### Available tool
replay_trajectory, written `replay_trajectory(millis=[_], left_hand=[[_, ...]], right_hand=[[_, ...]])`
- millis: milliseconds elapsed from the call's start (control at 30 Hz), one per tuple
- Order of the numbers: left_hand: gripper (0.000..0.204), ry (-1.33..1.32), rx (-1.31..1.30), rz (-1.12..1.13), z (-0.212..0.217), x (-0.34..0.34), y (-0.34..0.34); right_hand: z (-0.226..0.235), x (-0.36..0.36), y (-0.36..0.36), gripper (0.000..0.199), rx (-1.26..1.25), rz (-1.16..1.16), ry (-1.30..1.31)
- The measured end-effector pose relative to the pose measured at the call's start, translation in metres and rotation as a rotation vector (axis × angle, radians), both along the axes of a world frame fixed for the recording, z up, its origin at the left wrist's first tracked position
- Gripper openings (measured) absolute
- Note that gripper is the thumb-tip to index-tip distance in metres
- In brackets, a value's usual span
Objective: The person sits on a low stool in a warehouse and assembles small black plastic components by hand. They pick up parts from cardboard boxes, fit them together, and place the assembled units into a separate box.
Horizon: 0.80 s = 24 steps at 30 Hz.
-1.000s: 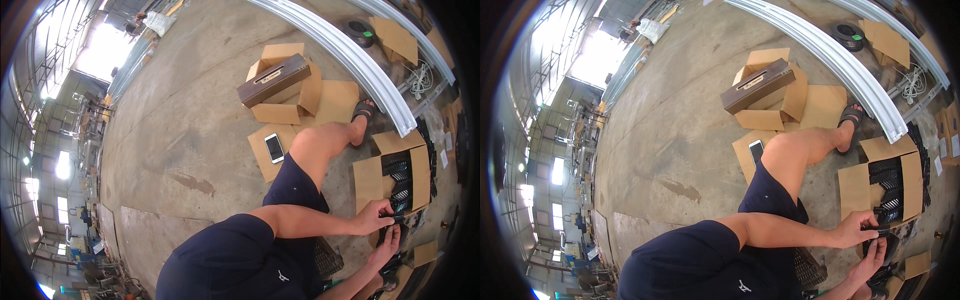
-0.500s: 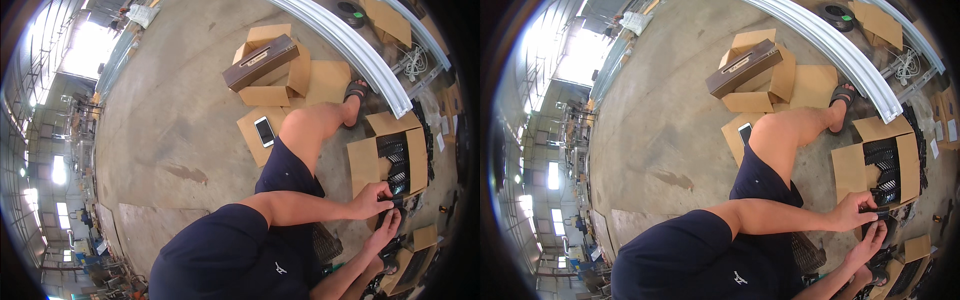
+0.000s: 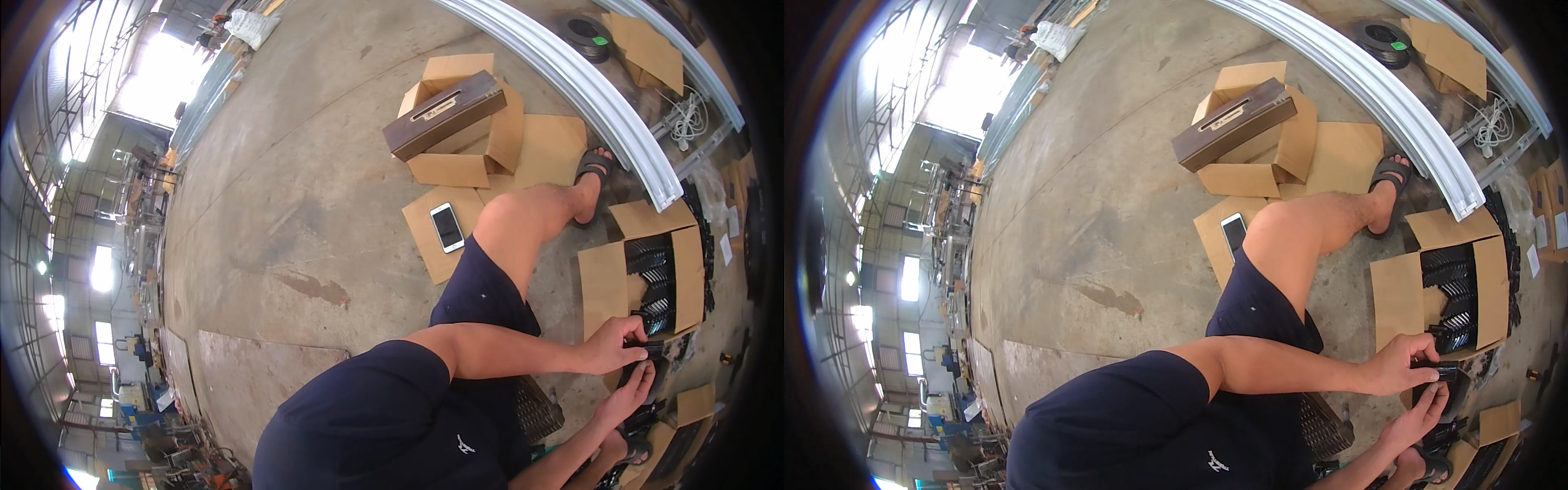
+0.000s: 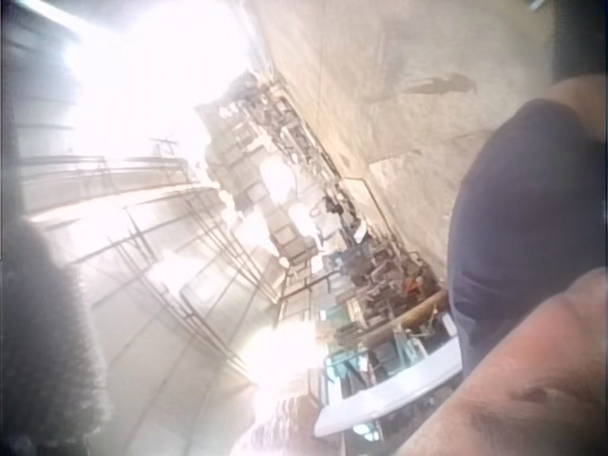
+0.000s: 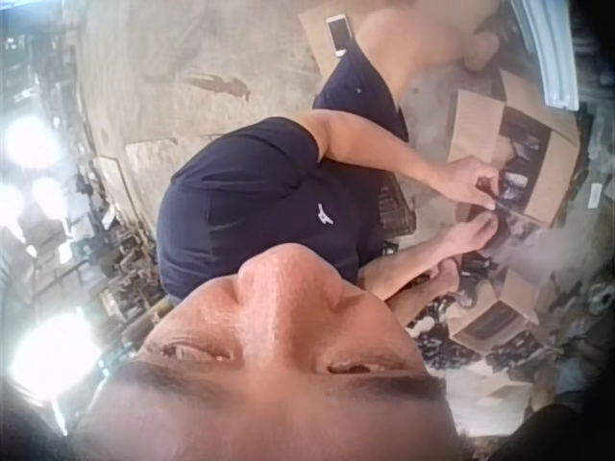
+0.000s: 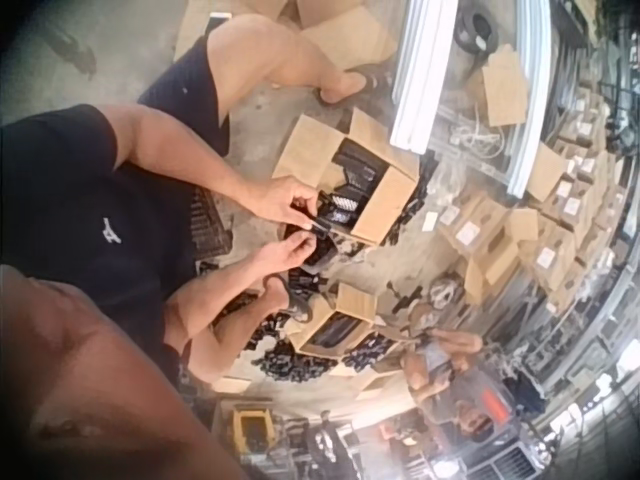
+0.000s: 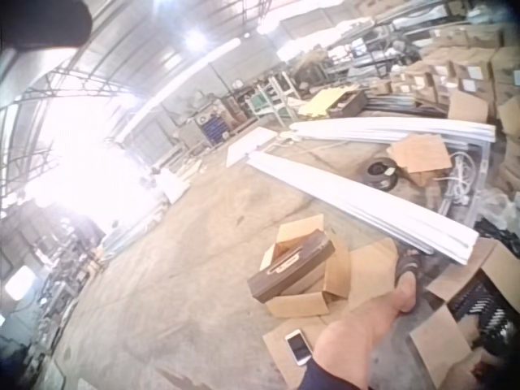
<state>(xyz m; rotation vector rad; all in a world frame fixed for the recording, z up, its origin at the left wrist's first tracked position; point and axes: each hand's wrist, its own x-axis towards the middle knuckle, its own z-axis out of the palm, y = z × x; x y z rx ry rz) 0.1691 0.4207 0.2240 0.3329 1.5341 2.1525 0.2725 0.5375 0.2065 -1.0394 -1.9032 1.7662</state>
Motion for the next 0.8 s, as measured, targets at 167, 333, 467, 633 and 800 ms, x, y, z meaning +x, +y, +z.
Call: replay_trajectory(millis=[167,333,467,633,800], left_hand=[[0.018,-0.088,-0.019,-0.053,0.003,-0.003,-0.005],[0.017,-0.062,0.020,-0.014,0.004,-0.003,-0.001],[0.018,-0.039,-0.017,-0.018,0.001,-0.003,0.000],[0.019,-0.027,0.025,-0.018,0.002,0.001,0.004],[0.019,-0.019,-0.017,-0.003,-0.002,0.004,-0.004]], right_hand=[[0.028,-0.015,-0.015,0.032,0.020,-0.045,-0.110],[0.010,-0.007,-0.012,0.031,0.095,-0.034,-0.003],[0.015,-0.009,-0.009,0.031,0.064,-0.027,-0.049],[0.006,-0.004,-0.009,0.033,0.097,-0.081,0.000],[0.020,-0.007,-0.022,0.035,0.059,-0.071,-0.087]])
